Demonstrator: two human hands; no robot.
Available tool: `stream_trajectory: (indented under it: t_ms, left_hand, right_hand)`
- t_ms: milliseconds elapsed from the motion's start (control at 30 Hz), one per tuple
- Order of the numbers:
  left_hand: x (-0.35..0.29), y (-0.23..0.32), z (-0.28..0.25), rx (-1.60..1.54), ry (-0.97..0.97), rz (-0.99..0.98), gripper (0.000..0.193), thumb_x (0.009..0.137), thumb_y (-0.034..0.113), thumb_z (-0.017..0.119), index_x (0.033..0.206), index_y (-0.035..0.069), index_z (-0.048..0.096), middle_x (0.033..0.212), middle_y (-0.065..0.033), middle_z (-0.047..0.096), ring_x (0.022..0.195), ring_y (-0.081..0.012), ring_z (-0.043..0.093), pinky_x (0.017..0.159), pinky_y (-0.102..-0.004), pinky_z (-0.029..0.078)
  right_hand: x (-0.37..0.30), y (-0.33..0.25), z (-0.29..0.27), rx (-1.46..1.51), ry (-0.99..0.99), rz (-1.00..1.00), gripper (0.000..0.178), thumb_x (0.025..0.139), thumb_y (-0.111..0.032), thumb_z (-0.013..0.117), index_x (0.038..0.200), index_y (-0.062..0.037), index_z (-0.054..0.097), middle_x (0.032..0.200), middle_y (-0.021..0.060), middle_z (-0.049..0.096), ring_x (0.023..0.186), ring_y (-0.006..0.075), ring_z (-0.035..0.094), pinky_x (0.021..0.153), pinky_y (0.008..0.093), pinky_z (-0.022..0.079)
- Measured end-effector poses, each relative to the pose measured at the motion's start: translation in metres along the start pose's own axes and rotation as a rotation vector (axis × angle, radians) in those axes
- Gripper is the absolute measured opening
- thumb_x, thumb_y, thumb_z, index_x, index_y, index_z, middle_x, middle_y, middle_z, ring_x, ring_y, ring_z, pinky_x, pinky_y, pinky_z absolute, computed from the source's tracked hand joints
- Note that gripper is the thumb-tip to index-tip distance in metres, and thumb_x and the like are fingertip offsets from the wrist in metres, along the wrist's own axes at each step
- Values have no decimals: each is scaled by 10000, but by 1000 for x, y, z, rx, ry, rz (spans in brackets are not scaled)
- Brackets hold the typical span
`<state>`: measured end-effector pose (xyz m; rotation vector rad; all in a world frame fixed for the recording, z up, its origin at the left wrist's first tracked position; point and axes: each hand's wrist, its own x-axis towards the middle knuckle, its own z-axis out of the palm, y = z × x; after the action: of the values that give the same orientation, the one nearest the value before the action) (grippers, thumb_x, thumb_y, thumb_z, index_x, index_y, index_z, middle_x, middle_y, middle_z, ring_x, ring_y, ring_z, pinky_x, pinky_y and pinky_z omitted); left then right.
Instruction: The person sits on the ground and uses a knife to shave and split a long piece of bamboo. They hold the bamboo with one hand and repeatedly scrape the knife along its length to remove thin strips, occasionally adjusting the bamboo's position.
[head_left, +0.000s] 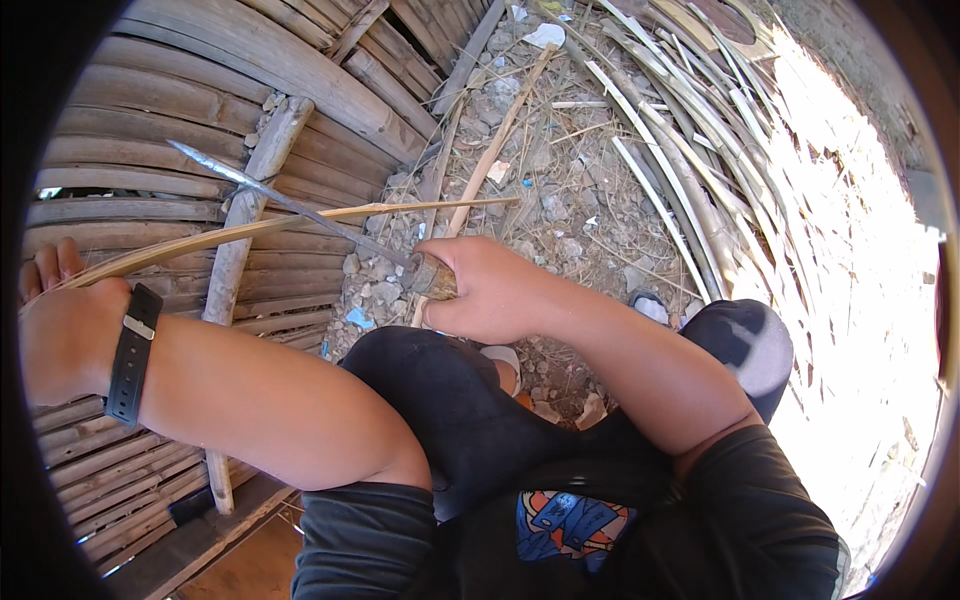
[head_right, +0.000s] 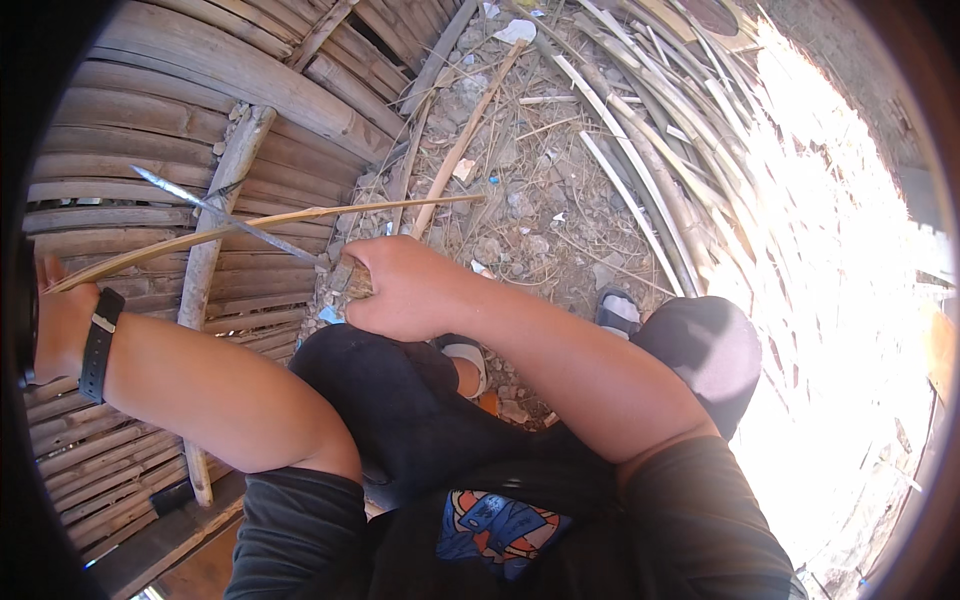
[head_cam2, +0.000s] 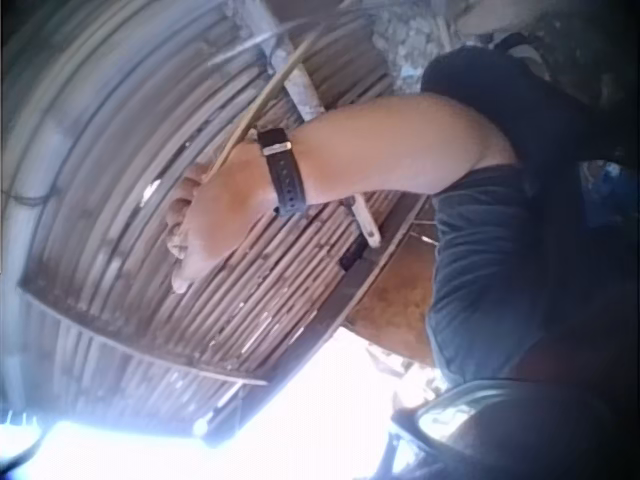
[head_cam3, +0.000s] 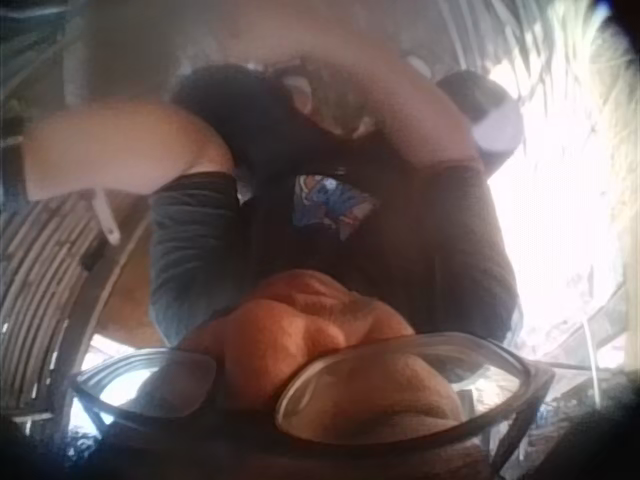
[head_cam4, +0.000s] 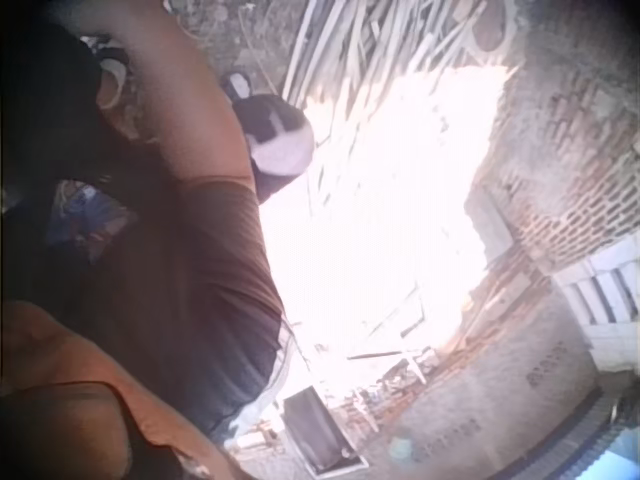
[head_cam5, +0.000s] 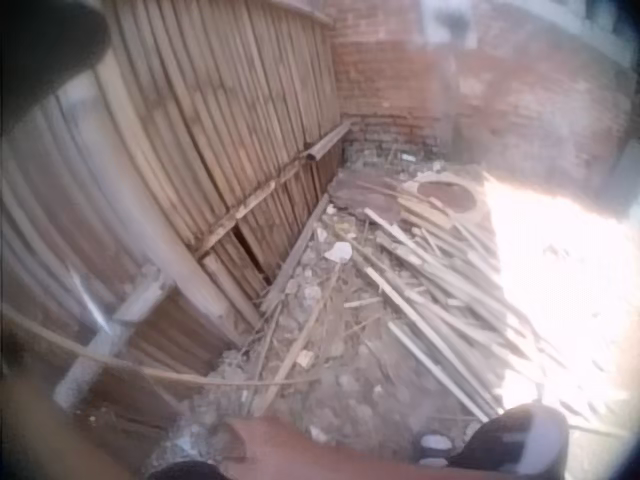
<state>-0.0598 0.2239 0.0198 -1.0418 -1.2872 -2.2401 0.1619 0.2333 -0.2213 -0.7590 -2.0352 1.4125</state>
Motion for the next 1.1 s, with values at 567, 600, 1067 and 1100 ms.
stream_trajectory:
  t_ms: [567, 600, 1067, 1100]
  left_hand:
    - [69, -46, -54, -597, -542, -195, 216, 800, 302, 491, 734, 124, 388, 674, -26, 331, 557, -163, 327, 500, -292, 259]
    - [70, -45, -54, -580, -514, -196, 217, 799, 304, 494, 735, 124, 390, 674, -26, 332, 558, -162, 327, 501, -292, 261]
    - [84, -74, -72, -748, -766, -229, 116, 843, 188, 494, 846, 86, 548, 740, -34, 499, 654, -137, 487, 554, -254, 345]
    - [74, -69, -67, -760, -753, -245, 114, 843, 197, 496, 832, 90, 535, 730, -32, 486, 646, -136, 476, 553, -255, 342]
  right_hand:
    - [-10, 76, -2, 297, -76, 684, 459, 742, -221, 644, 1075, 88, 577, 933, 272, 670, 903, 403, 664, 824, 430, 519]
    - [-10, 81, -2, 300, -60, 720, 463, 741, -221, 645, 1075, 92, 577, 944, 282, 665, 918, 412, 659, 834, 433, 516]
    - [-14, 84, 12, 292, 8, 689, 423, 740, -166, 663, 1081, 70, 580, 733, 199, 634, 702, 309, 650, 696, 404, 521]
    - [-18, 78, 14, 330, 4, 746, 421, 740, -169, 664, 1074, 71, 577, 727, 200, 630, 699, 313, 648, 698, 407, 520]
